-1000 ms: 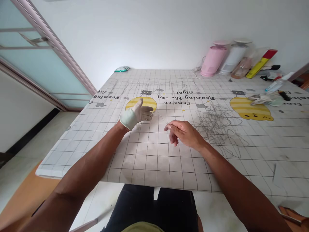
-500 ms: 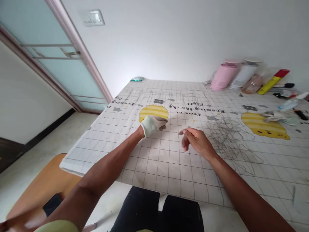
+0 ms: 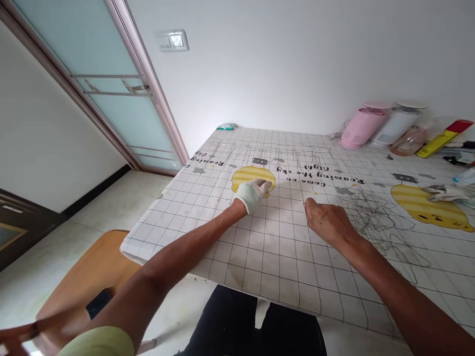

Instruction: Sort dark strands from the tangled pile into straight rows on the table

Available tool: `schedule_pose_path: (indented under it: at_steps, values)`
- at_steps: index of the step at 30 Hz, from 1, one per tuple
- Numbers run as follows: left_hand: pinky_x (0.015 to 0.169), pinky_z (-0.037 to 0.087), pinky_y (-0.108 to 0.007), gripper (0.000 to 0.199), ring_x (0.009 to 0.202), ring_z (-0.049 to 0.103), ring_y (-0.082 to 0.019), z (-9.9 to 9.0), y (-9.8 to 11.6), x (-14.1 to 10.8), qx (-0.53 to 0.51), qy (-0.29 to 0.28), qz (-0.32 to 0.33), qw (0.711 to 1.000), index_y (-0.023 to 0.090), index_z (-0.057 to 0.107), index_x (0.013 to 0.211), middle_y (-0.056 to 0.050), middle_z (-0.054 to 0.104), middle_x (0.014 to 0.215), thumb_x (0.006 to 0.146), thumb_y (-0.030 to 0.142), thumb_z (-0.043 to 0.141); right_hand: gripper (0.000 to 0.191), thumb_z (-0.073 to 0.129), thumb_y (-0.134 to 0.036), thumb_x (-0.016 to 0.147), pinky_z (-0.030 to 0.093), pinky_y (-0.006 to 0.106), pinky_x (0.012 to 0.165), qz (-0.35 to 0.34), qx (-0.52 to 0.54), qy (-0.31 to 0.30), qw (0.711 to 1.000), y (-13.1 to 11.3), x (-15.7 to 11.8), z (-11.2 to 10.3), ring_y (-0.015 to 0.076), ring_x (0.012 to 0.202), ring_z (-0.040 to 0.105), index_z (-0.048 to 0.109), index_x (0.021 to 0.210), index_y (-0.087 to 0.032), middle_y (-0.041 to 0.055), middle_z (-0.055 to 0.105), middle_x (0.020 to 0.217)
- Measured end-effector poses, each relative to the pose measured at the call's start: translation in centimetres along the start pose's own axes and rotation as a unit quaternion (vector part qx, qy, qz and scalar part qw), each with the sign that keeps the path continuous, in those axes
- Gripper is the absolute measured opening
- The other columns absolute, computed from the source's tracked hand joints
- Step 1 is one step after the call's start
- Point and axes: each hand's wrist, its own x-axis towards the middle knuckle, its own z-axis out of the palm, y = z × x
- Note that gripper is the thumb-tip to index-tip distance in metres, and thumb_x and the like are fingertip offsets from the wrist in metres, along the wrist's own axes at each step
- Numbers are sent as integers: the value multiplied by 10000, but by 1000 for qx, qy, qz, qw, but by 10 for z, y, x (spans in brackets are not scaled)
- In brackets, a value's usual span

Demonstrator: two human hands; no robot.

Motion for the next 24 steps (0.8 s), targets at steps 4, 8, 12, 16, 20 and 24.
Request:
schedule_pose_path:
  at_steps: [4,8,12,16,20,24]
  values:
    - [756,502,-357,360,836,651,-224,-6,-10,-12,67,18,54,996,265,769,925,-58,723,864,1081,438,495,324,342,-337,1078,177,354,576,39,3,-9,999,0,18,-13,189,503,384,558,875,-206,70,536,585]
    - [915,529,-350,291,985,700,-232,4,-26,-35,130,1,97,987,251,797,1117,-64,789,1043,1084,405,552,293,386,-322,1076,198,352,592,60,2,-27,998,-8,38,-19,196,559,467,573,885,-200,89,625,681]
    - [968,545,-384,321,1082,720,-273,18,-38,-43,170,-26,126,977,237,796,1219,-95,790,1153,1095,409,554,297,387,-281,1073,215,354,588,65,4,-52,997,-18,60,-15,207,590,519,591,875,-195,94,649,703]
    - [945,561,-384,349,1046,732,-269,23,-43,-38,173,-52,147,973,239,806,1175,-97,788,1097,1110,430,522,305,387,-283,1085,209,365,595,68,12,-39,997,-23,77,-8,230,604,552,622,916,-187,123,669,725]
    - [953,557,-383,350,1073,731,-268,21,-43,-36,167,-63,129,975,244,800,1177,-90,794,1119,1115,432,511,327,381,-299,1097,219,358,593,64,15,-58,996,-34,88,-1,244,631,586,641,935,-183,124,691,744]
    - [970,549,-365,352,1085,728,-258,17,-43,-37,145,-68,130,978,241,800,1163,-87,796,1131,1120,413,496,333,382,-295,1104,230,355,590,56,24,-89,994,-50,93,5,255,677,625,660,968,-174,131,724,791]
